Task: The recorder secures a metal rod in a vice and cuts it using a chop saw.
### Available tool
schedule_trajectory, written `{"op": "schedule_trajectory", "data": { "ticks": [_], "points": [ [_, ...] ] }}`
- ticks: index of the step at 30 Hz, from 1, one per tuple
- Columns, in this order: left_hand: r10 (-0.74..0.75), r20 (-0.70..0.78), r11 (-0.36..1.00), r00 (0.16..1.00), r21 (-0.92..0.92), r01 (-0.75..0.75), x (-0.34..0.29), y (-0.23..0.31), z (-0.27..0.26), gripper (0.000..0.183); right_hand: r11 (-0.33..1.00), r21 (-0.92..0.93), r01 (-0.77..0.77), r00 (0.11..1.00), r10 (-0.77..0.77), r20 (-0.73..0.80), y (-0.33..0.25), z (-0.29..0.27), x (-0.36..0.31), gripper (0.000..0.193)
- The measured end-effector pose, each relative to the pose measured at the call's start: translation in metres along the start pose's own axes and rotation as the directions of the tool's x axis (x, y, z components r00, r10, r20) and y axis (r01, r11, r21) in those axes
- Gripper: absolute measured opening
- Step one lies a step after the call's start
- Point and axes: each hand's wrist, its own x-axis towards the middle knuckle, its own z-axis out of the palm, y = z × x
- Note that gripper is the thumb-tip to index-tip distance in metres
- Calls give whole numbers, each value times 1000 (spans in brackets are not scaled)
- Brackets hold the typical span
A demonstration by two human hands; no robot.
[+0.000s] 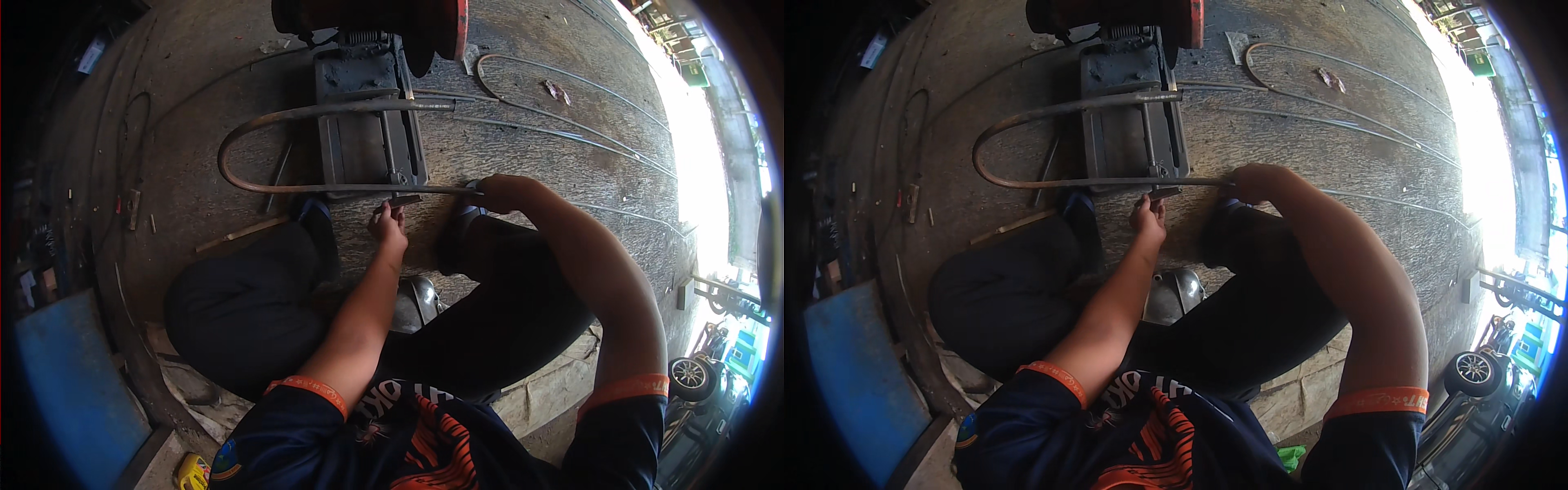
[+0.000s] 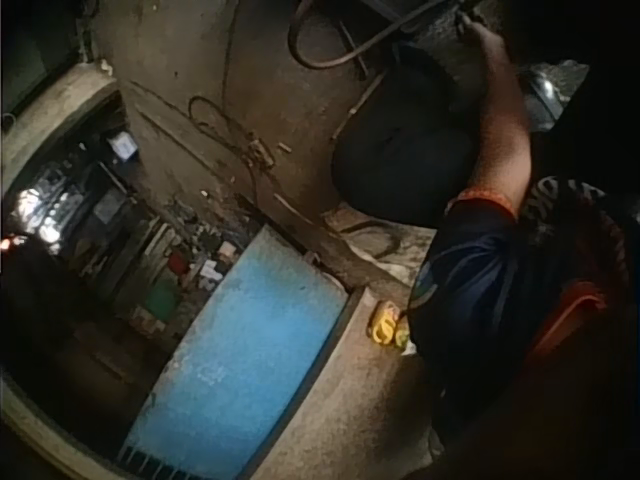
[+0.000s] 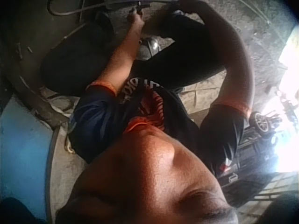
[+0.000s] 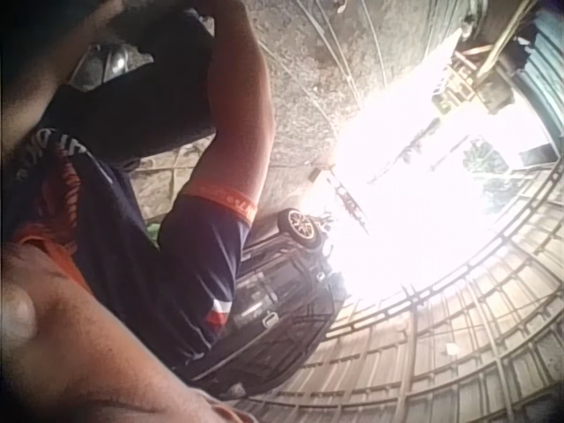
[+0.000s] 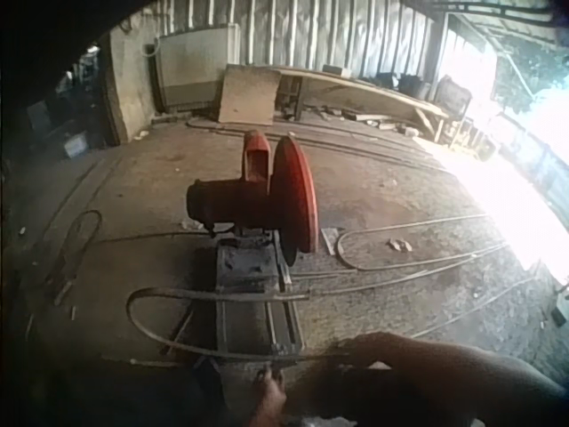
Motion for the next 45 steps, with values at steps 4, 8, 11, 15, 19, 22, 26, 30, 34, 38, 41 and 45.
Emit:
{"op": "schedule_trajectory", "data": {
  "ticks": [4, 8, 11, 15, 19, 22, 26, 30, 34, 38, 41, 45],
  "points": [
    [-675, 20, 736, 737, -38, 676, 12, 15, -22, 21, 1000, 24, 14, 1000, -14, 27, -4, -3, -4, 51],
    [-87, 369, 856, 925, 503, -120, -3, 0, -20, 9, 1000, 25, -17, 996, 14, 91, -6, -4, -5, 50],
    [56, 445, 853, 894, 443, -274, -13, 7, -7, 9, 999, -38, -18, 1000, 19, 23, -4, -2, -2, 41],
    [-131, 218, 904, 967, 427, 26, -21, 19, 4, 17, 997, -26, 74, 997, -75, -37, -1, 3, 3, 44],
    [-158, 149, 958, 976, 263, 115, -17, 14, 0, 20, 1000, -9, -11, 1000, 11, 11, 1, 3, 3, 46],
    [-365, 217, 924, 905, -32, 381, -9, 11, -19, 19, 999, 14, -35, 999, 35, 10, 1, 2, 4, 46],
    [-496, 203, 865, 844, 25, 502, -4, 10, -29, 21, 1000, -2, -26, 1000, 26, -2, 2, 4, 7, 45],
    [-283, 206, 943, 937, 237, 232, -9, 9, -6, 18, 1000, -11, -21, 1000, 21, -9, 3, 5, 7, 43],
    [-426, 219, 864, 878, -190, 466, -7, 16, 1, 17, 999, 4, -35, 999, 35, 21, 1, 3, 4, 43],
    [-624, 10, 780, 781, -60, 623, 2, 6, -15, 14, 999, 22, -45, 998, 44, 40, -2, 0, 1, 43],
    [-159, 127, 927, 979, 361, 103, 4, -8, -21, 32, 999, 16, -48, 997, 48, 53, -4, -1, 2, 43],
    [215, 67, 891, 974, 395, -223, -8, -8, -19, 62, 998, -24, -57, 998, 58, 33, -3, 0, 2, 41]
  ]
}}
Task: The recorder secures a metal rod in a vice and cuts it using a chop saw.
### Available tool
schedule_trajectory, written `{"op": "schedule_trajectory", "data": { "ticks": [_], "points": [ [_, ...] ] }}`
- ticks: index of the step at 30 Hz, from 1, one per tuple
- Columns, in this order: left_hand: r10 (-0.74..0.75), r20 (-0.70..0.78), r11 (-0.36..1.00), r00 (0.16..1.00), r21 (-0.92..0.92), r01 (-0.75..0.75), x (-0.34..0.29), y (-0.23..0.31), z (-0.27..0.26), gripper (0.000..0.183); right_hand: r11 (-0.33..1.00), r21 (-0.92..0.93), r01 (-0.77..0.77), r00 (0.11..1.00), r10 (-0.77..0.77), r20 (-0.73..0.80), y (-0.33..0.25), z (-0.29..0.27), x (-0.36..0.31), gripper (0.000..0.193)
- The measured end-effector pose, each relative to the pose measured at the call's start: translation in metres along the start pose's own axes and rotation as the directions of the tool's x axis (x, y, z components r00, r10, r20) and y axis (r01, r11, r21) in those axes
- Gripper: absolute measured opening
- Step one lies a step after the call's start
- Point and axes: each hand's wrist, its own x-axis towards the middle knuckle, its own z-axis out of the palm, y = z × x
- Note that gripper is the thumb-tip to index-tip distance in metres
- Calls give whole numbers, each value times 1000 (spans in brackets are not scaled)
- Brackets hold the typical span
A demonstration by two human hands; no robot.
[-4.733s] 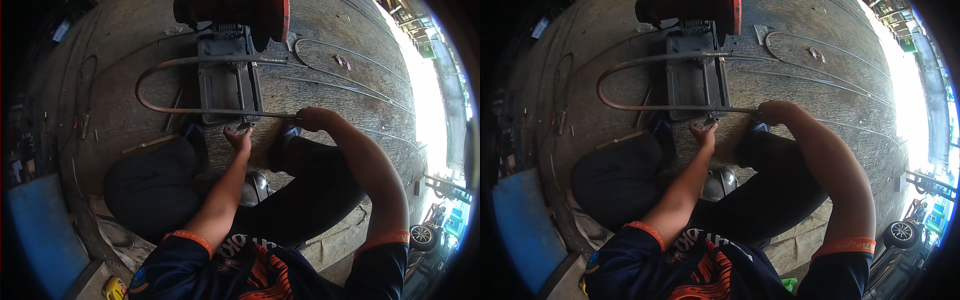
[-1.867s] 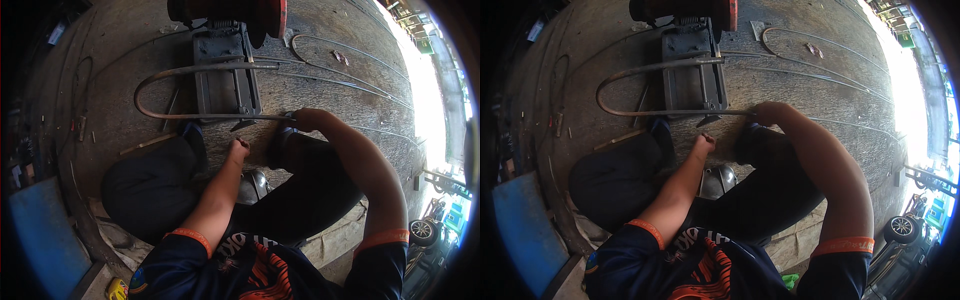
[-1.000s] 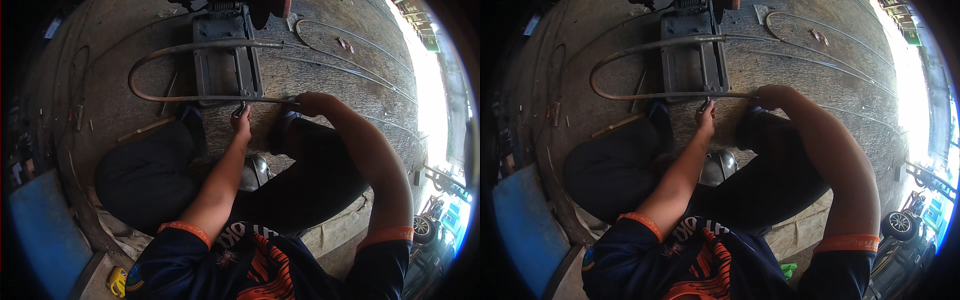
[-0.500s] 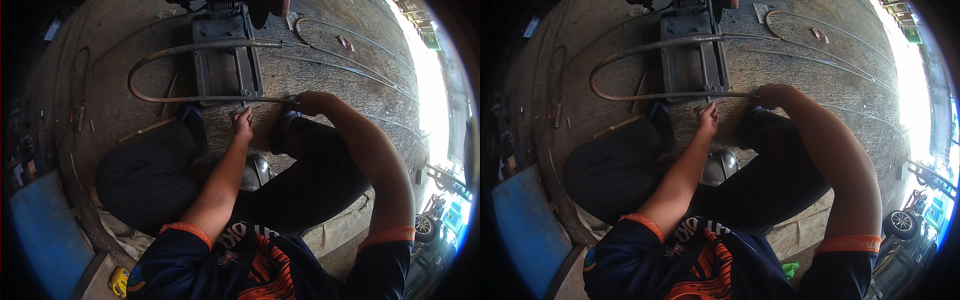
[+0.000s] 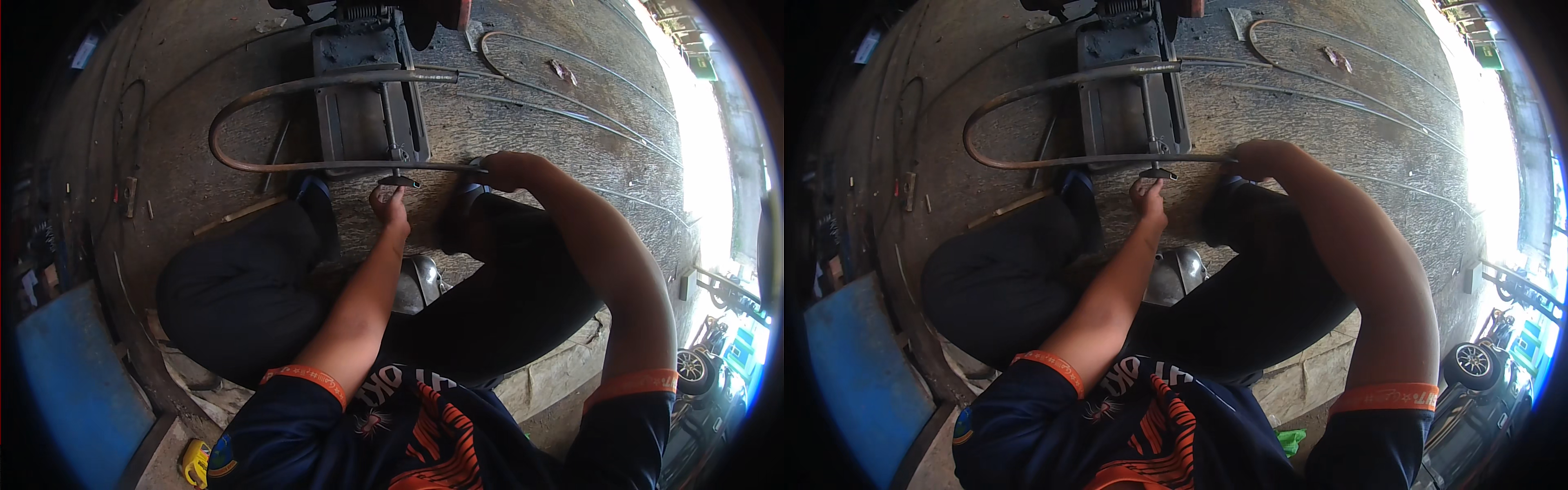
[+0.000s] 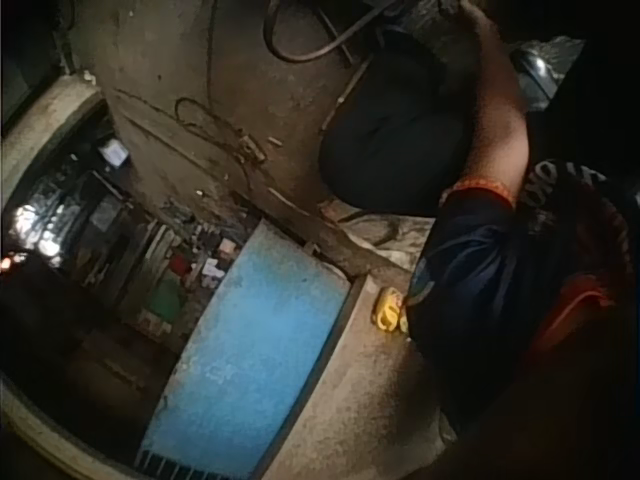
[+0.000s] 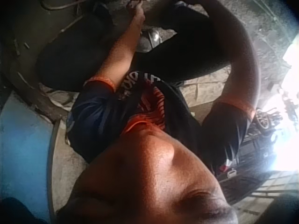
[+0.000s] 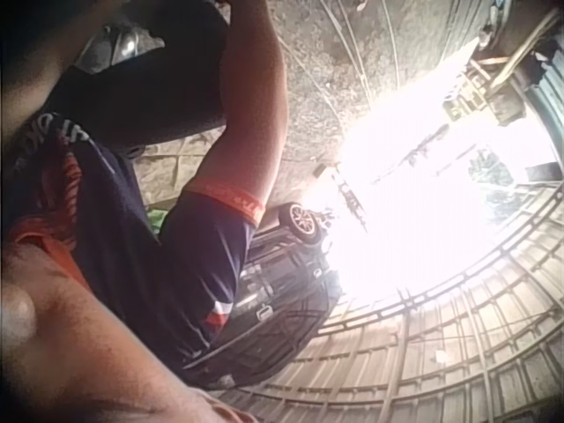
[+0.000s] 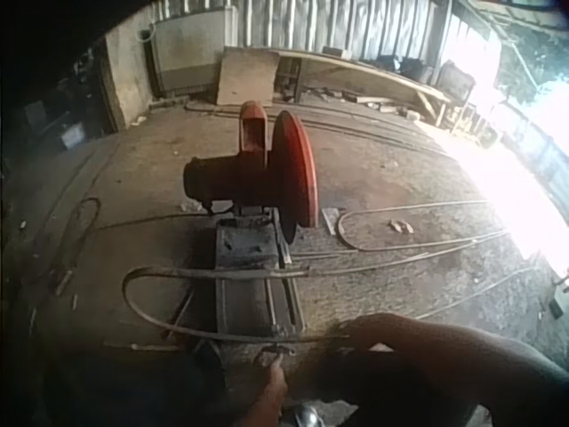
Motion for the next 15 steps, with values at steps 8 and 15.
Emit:
{"op": "schedule_trajectory", "data": {
  "ticks": [8, 15],
  "points": [
    [631, 50, 543, 774, 683, -488, -12, 24, -7, 59, 999, 20, 50, 999, -51, 10, 2, 1, 2, 41],
    [212, 295, 756, 932, 555, -347, -13, 18, -5, 22, 997, -46, 65, 997, -67, -34, -1, 0, -2, 40]
  ]
}}
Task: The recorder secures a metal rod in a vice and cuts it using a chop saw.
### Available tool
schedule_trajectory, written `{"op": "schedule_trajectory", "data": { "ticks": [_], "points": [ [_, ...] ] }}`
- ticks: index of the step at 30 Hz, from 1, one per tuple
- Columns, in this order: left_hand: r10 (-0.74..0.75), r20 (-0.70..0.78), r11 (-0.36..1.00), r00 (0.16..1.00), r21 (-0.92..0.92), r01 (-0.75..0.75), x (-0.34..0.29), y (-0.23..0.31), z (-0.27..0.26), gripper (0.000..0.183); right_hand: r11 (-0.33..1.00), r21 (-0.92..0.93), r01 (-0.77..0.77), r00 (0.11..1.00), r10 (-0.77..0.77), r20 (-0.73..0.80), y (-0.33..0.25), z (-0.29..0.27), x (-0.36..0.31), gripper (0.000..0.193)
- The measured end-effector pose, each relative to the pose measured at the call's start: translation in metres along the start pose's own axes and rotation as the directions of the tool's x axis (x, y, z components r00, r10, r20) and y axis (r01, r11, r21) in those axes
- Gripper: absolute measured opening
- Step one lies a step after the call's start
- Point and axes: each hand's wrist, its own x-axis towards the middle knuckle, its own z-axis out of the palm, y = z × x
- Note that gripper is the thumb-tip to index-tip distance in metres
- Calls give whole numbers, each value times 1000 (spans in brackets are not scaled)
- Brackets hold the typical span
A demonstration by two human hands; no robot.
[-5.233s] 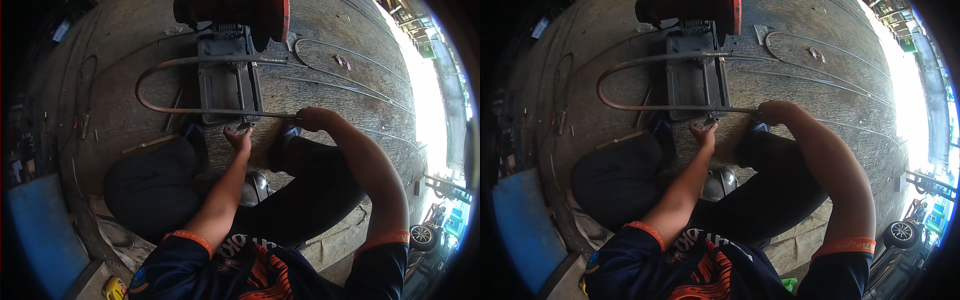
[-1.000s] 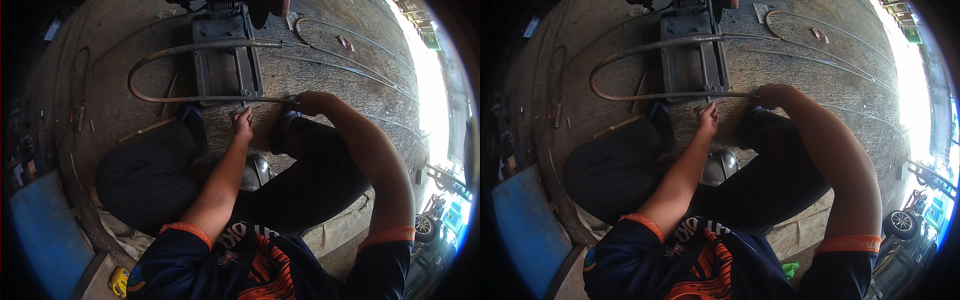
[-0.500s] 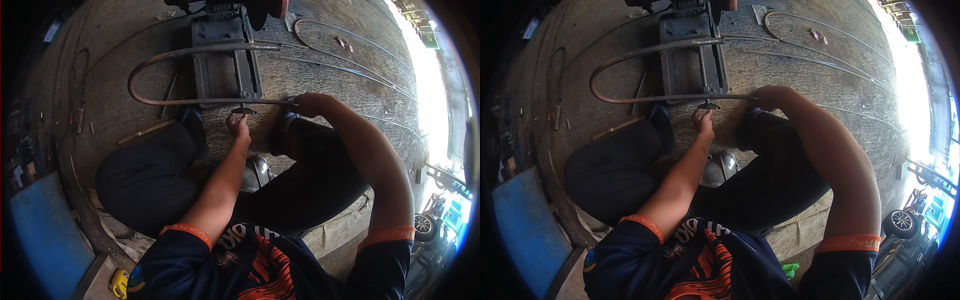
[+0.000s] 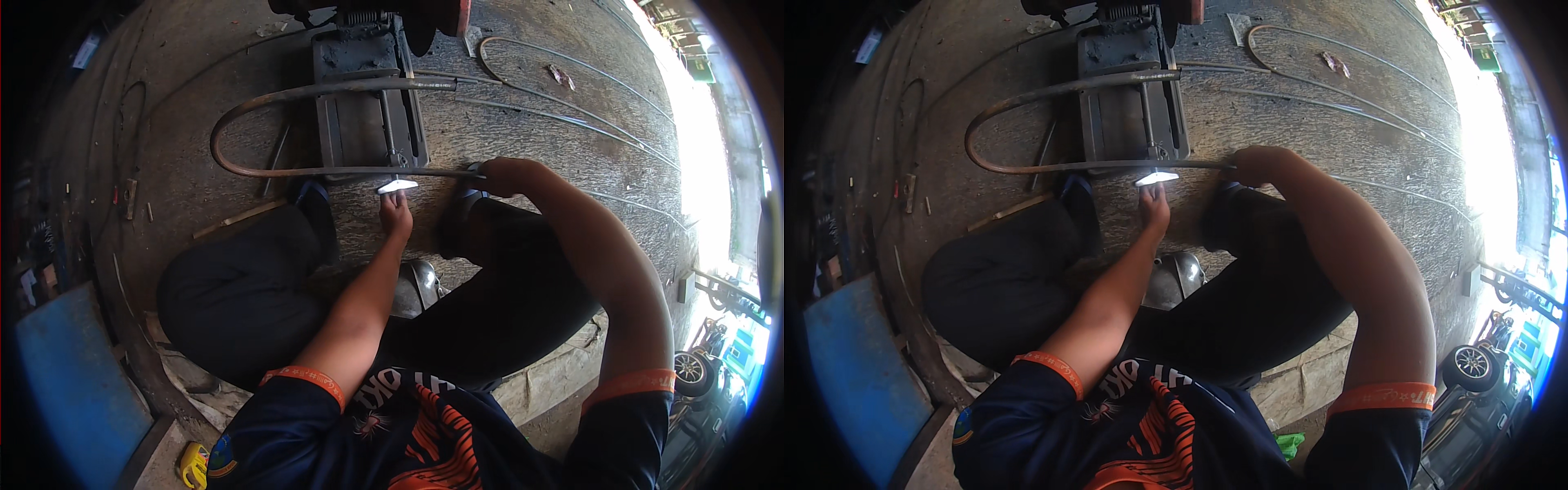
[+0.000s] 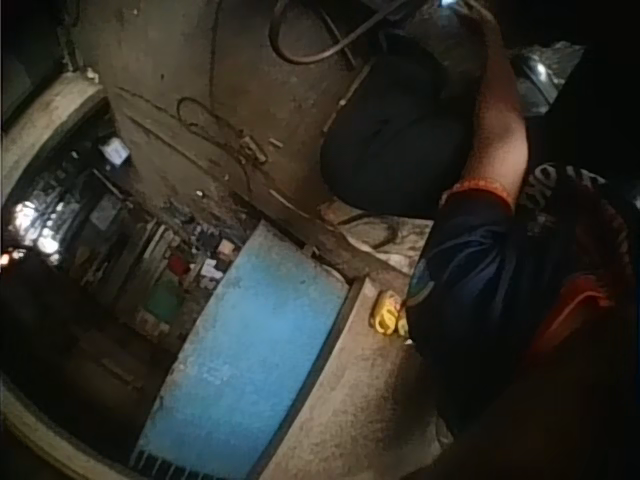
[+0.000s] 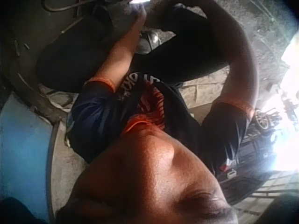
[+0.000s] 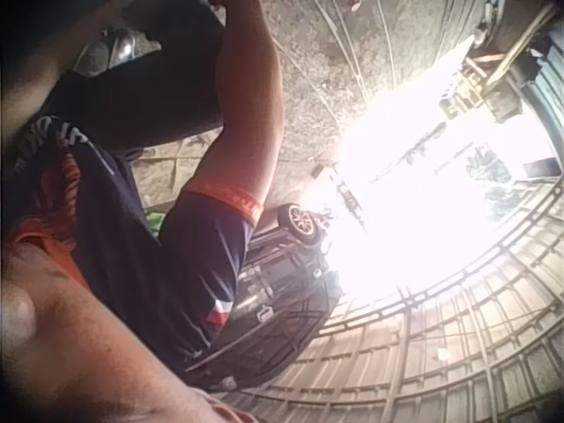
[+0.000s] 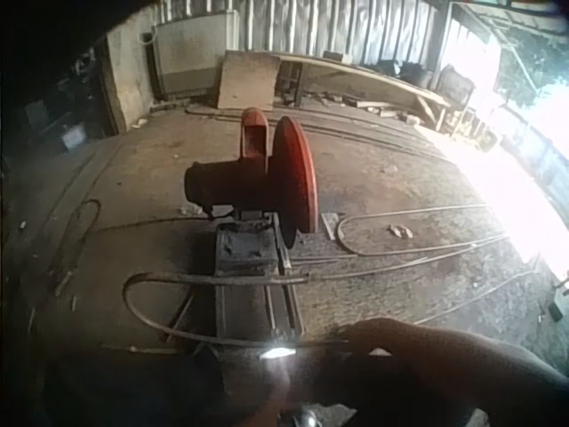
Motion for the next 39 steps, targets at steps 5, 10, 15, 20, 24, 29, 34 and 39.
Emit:
{"op": "schedule_trajectory", "data": {
  "ticks": [5, 10, 15, 20, 24, 29, 34, 39],
  "points": [
    [-326, 277, 607, 904, -672, 424, 10, 10, 9, 19, 996, 63, -59, 996, 55, 74, -3, -4, -3, 41],
    [-564, 520, -33, 642, -790, 612, 32, 11, 4, 11, 998, 35, -55, 997, 53, 51, -3, -3, -3, 42],
    [-626, 464, 332, 627, -569, 753, 23, -1, 17, 9, 997, 54, -54, 997, 50, 61, 0, -1, 1, 43],
    [-312, 118, 752, 943, -575, 321, 17, -8, 13, 33, 997, 74, -22, 999, 21, 25, 4, 4, 3, 43],
    [-571, 520, 117, 636, -715, 689, 18, -3, 4, 38, 998, 49, -28, 999, 27, 19, 3, 3, 1, 42],
    [60, -495, 998, 867, 41, -46, 6, 2, 20, 35, 995, 86, -47, 998, 42, 54, -2, -2, -2, 42],
    [-64, -134, 981, 989, -191, 38, 23, -14, 7, 45, 993, 92, -80, 994, 73, 79, -2, -3, -2, 43],
    [-595, -75, 649, 800, -632, 424, 19, -6, 9, 59, 1000, -18, 23, 1000, -23, 4, -1, 1, -1, 43]
  ]
}}
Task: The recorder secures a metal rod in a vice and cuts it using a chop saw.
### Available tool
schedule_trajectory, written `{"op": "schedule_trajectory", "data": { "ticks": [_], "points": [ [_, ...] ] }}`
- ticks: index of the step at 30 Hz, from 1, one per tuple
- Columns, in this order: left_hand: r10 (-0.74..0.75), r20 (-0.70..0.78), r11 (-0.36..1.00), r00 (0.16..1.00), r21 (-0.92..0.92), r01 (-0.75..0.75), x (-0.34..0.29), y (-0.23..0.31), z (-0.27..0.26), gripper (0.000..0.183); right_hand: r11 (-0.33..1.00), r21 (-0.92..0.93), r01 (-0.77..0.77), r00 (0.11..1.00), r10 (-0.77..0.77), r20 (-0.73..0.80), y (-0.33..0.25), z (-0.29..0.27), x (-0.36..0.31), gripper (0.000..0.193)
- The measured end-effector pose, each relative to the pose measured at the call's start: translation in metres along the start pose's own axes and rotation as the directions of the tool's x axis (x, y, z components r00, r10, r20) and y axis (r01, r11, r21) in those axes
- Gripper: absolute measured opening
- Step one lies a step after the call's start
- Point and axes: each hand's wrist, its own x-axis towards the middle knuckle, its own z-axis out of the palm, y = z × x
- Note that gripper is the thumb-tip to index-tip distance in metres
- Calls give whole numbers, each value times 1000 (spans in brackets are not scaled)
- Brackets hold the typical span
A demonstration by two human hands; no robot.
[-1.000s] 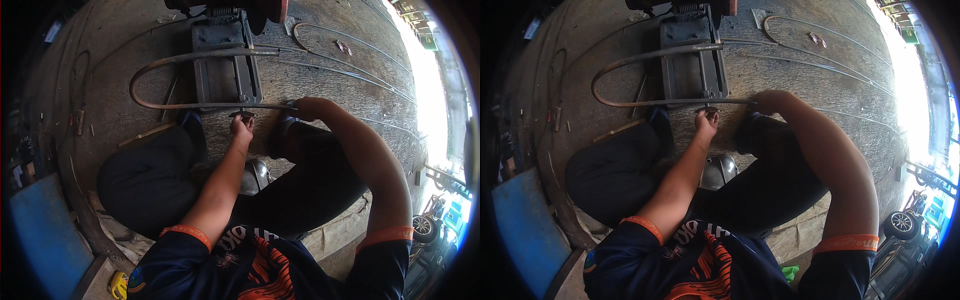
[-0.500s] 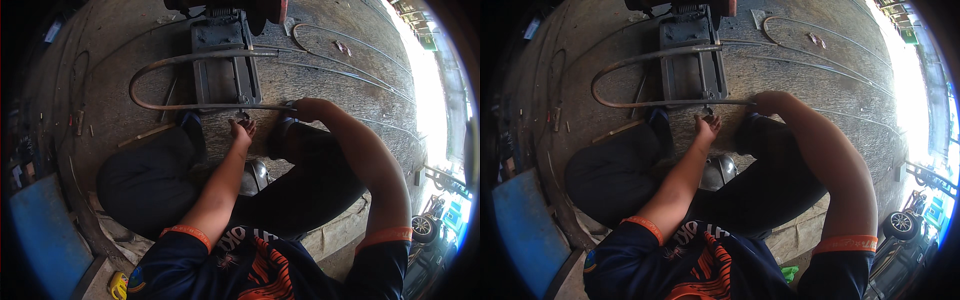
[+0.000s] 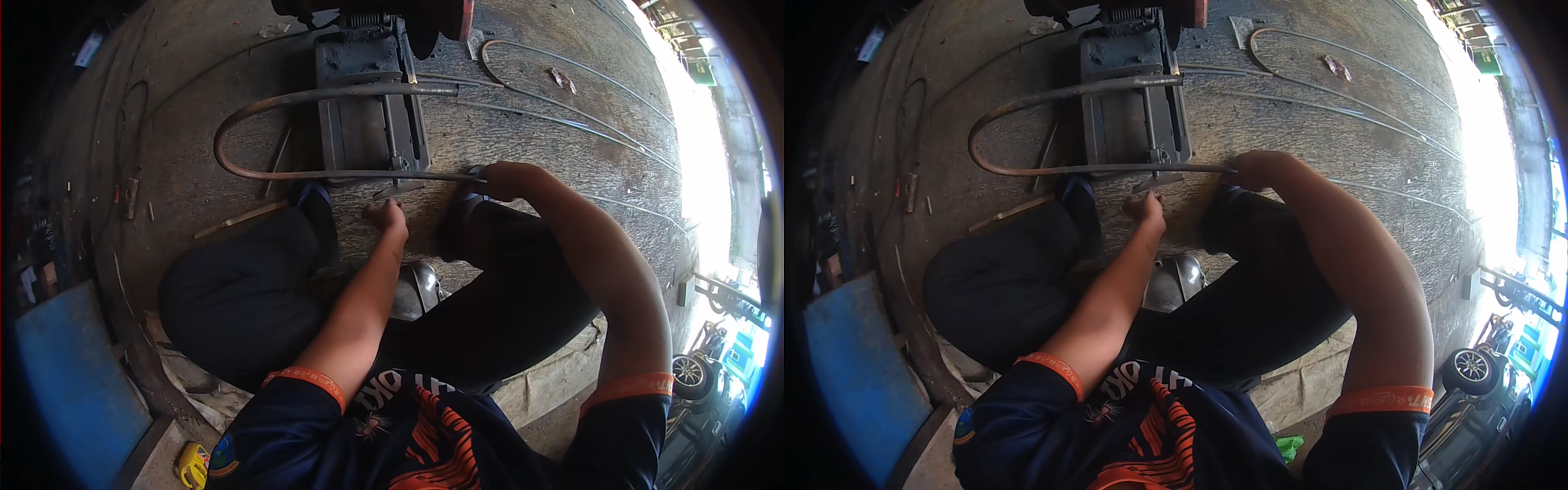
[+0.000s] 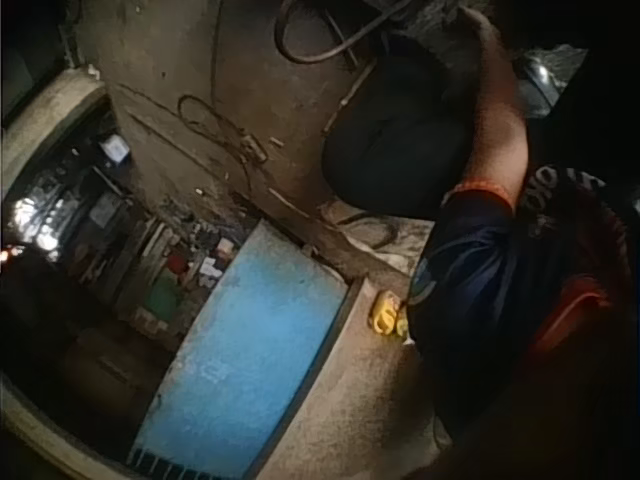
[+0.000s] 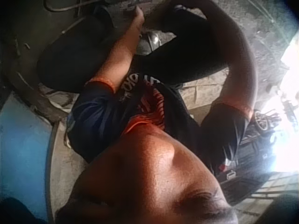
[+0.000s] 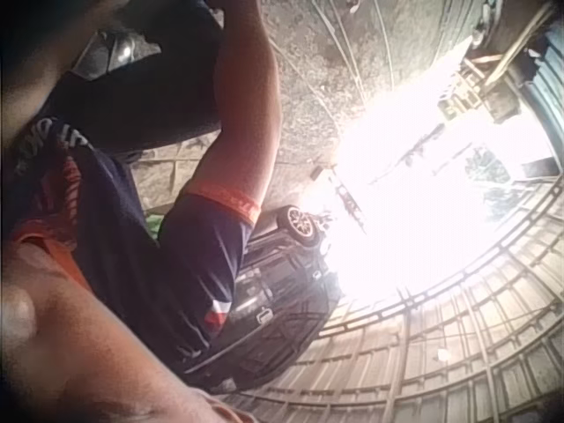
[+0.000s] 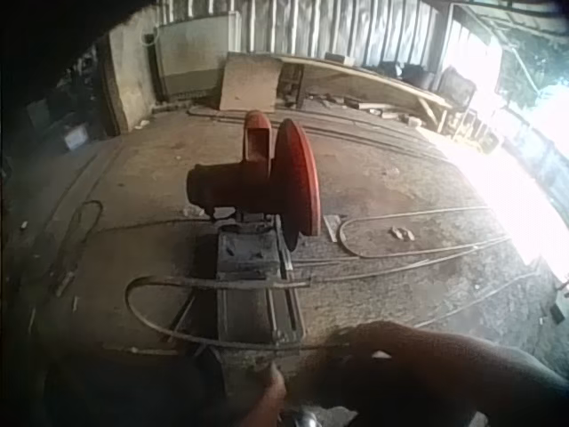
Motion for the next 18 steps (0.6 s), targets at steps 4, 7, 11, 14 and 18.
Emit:
{"op": "schedule_trajectory", "data": {
  "ticks": [4, 7, 11, 14, 18],
  "points": [
    [644, 226, 694, 731, 230, -682, -22, -1, 1, 63, 999, 31, -34, 999, 33, 32, -1, -3, -2, 43],
    [347, 236, 930, 908, -214, -300, -23, -1, 0, 58, 993, 68, -97, 992, 91, 82, -3, -4, -3, 44],
    [339, -15, 933, 941, 138, -334, -13, 1, -2, 46, 996, 77, -52, 997, 48, 54, -3, -3, -3, 44],
    [863, 126, 306, 490, 641, -704, -11, 3, -6, 36, 998, 49, -34, 999, 32, 39, -2, -2, -3, 45],
    [370, 454, 702, 810, 435, -564, -17, 5, -6, 24, 998, 63, 7, 999, -10, 47, -3, -4, -4, 45]
  ]
}}
